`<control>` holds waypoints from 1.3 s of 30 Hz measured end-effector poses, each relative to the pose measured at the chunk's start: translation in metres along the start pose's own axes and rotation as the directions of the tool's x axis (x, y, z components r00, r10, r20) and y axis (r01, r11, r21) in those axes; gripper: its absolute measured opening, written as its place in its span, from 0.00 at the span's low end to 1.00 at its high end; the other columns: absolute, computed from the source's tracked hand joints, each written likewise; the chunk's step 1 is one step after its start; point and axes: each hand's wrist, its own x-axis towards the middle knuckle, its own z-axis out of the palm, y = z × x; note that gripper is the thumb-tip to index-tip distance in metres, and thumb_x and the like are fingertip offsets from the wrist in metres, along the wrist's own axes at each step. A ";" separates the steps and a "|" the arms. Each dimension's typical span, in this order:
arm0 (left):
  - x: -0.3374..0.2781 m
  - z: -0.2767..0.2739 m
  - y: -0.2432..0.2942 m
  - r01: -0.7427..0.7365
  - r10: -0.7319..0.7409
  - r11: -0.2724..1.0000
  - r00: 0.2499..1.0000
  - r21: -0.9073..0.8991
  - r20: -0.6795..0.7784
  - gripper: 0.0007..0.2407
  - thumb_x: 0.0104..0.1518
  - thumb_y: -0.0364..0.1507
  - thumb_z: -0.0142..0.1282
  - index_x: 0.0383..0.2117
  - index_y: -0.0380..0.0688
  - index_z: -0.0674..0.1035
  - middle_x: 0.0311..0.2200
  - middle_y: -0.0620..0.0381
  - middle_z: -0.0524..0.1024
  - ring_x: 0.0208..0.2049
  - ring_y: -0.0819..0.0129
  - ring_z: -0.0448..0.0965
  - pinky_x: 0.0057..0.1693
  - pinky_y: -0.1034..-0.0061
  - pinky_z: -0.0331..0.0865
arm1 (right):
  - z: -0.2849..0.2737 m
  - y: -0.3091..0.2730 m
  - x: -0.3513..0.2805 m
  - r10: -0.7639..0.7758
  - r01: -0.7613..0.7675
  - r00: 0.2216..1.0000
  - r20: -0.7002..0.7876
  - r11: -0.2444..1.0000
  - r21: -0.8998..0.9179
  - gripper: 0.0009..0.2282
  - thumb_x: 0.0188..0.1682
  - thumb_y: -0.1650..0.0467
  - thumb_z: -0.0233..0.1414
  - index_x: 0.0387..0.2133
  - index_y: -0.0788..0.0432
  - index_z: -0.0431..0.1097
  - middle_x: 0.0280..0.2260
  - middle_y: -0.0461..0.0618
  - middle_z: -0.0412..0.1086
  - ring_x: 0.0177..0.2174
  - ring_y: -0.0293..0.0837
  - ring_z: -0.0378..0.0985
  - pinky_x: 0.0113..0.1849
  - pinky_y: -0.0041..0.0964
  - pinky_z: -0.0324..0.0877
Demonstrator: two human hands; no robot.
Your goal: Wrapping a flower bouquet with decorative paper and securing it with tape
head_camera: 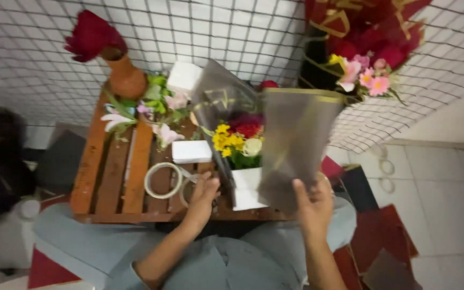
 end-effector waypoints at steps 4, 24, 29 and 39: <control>-0.008 0.031 0.025 0.092 -0.095 0.979 0.995 0.183 0.006 0.37 0.51 0.46 0.54 0.68 0.50 0.56 0.63 0.55 0.67 0.64 0.64 0.68 0.68 0.69 0.60 | -0.034 0.032 0.006 0.005 0.004 0.994 -0.106 0.996 0.085 0.13 0.52 0.61 0.56 0.40 0.57 0.70 0.28 0.41 0.64 0.30 0.33 0.66 0.35 0.29 0.62; -0.014 0.070 0.055 0.037 -0.059 0.925 0.997 0.378 0.048 0.50 0.47 0.30 0.73 0.70 0.34 0.43 0.68 0.31 0.52 0.70 0.41 0.54 0.70 0.47 0.54 | 0.049 0.077 -0.001 -0.036 0.025 0.971 -0.237 0.999 -0.046 0.14 0.57 0.73 0.50 0.56 0.60 0.66 0.46 0.62 0.73 0.48 0.58 0.76 0.51 0.53 0.68; -0.040 0.099 0.090 0.144 -0.179 0.951 0.978 0.275 0.109 0.49 0.45 0.34 0.76 0.70 0.35 0.49 0.67 0.37 0.57 0.69 0.48 0.56 0.69 0.52 0.56 | 0.051 0.040 -0.006 -0.042 0.048 0.986 -0.160 0.998 0.033 0.13 0.59 0.72 0.47 0.56 0.60 0.66 0.49 0.57 0.73 0.48 0.51 0.76 0.52 0.50 0.68; -0.036 0.052 0.058 0.187 -0.185 0.978 0.982 0.091 -0.028 0.38 0.31 0.25 0.73 0.58 0.45 0.71 0.51 0.51 0.81 0.52 0.57 0.81 0.55 0.62 0.77 | 0.039 0.013 -0.014 -0.022 0.025 0.995 -0.098 0.999 0.031 0.23 0.54 0.61 0.45 0.60 0.62 0.62 0.54 0.57 0.70 0.55 0.53 0.71 0.54 0.45 0.66</control>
